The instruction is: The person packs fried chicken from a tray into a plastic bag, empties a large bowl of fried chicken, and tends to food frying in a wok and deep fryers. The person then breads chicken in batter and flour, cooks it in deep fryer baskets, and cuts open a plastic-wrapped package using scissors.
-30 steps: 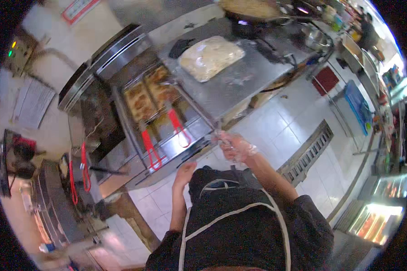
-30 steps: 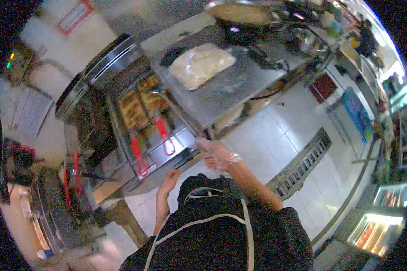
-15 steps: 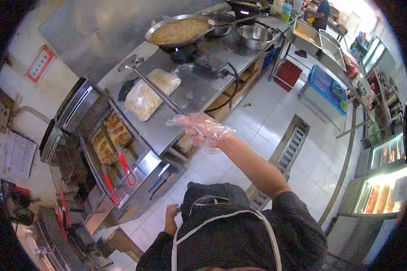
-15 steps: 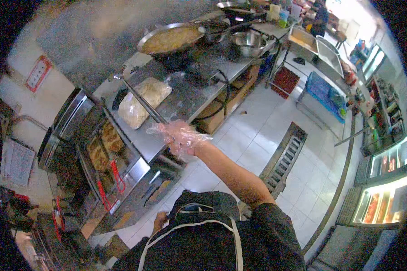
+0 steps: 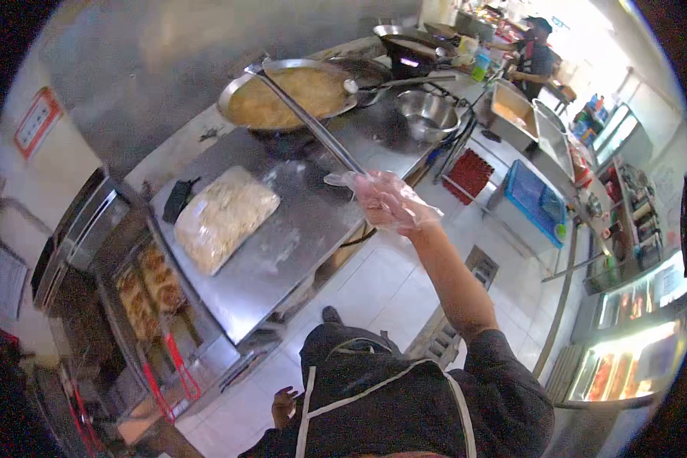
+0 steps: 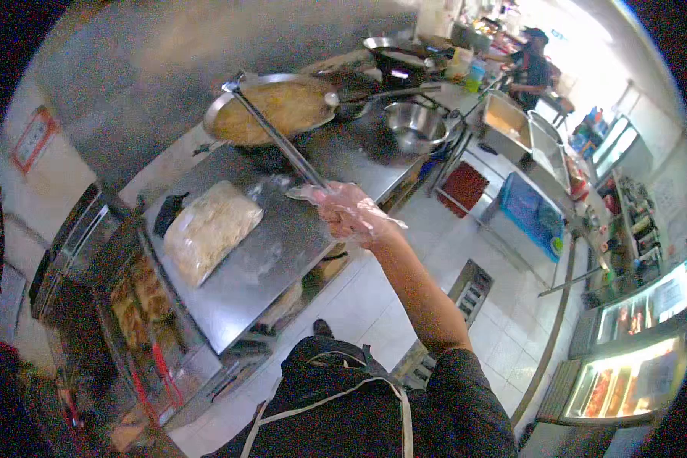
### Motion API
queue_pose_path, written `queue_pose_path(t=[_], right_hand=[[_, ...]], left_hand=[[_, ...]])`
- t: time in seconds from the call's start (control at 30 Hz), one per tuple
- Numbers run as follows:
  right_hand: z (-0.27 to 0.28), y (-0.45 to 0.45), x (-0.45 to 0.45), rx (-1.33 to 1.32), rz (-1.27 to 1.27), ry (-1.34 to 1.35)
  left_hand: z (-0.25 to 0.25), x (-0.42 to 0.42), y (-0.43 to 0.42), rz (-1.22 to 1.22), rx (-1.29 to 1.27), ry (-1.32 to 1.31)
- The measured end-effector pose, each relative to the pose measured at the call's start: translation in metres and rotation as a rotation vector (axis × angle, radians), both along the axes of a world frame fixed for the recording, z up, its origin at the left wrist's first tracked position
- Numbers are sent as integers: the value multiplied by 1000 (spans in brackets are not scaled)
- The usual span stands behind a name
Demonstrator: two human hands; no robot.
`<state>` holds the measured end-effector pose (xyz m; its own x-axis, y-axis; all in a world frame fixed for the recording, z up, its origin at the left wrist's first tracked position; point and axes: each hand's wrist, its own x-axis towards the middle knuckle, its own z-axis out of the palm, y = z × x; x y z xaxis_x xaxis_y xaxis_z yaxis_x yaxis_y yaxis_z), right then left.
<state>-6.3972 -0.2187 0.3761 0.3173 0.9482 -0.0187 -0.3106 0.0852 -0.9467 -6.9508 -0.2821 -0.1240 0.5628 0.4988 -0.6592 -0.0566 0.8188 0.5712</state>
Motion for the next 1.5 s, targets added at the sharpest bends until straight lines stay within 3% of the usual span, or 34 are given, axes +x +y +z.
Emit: queue_pose_path(t=[0.03, 0.07, 0.23, 0.27, 0.3, 0.37, 0.43, 0.5, 0.6, 0.67, 0.73, 0.83, 0.9, 0.93, 1.03, 1.07, 1.23, 1.37, 1.4, 1.47, 1.5], right_hand=[[12, -2, 13, -59, -103, -163], [15, -3, 39, -74, -57, -120], [54, 7, 132, 66, -85, 378], [54, 10, 156, 129, 73, 358], [48, 12, 174, 50, -164, 282], [15, 26, 223, -5, -225, 288], [-32, 39, 265, 17, -214, 287], [-25, 63, 274, -50, -296, 393], [-70, 94, 339, -72, -289, 429], [-78, 121, 382, -93, -118, 522], [-109, 159, 431, -65, -151, 554], [-115, 199, 472, -52, -159, 665], [-134, 224, 502, -68, 113, 652], [-140, 228, 500, 82, -96, 428], [-86, 224, 475, -54, -306, 525], [-107, 229, 490, -30, -251, 696], [-122, 184, 466, -147, -347, 730], [-148, 105, 471, -252, -261, 461], [-147, 93, 483, -182, -304, -205], [-125, 82, 501, -432, -478, -545], [-93, 75, 491, -428, -479, -550]], left_hand=[[-7, 16, 25, -17, -305, 78], [-6, 36, 36, -26, -311, 70], [47, 119, 102, -119, 109, 301], [47, 125, 107, -123, 109, 312], [52, 135, 112, -89, 90, 329], [51, 143, 118, -40, 75, 352], [57, 147, 107, -64, 74, 440], [52, 139, 69, 91, 148, 353], [36, 121, 4, 309, -34, 217], [38, 135, -35, 474, 72, 216], [46, 162, -54, 551, 135, 266], [58, 225, -51, 391, 88, 447], [67, 261, -45, 270, 80, 515], [70, 277, -40, 227, 82, 533], [81, 307, -23, 103, 104, 573], [85, 315, -16, 72, 108, 580], [82, 319, -10, -216, 258, 591], [40, 305, 5, -682, 764, 485], [77, 339, 28, -743, 742, 516], [181, 447, 79, -808, 697, 548], [238, 502, 96, -800, 702, 504]])
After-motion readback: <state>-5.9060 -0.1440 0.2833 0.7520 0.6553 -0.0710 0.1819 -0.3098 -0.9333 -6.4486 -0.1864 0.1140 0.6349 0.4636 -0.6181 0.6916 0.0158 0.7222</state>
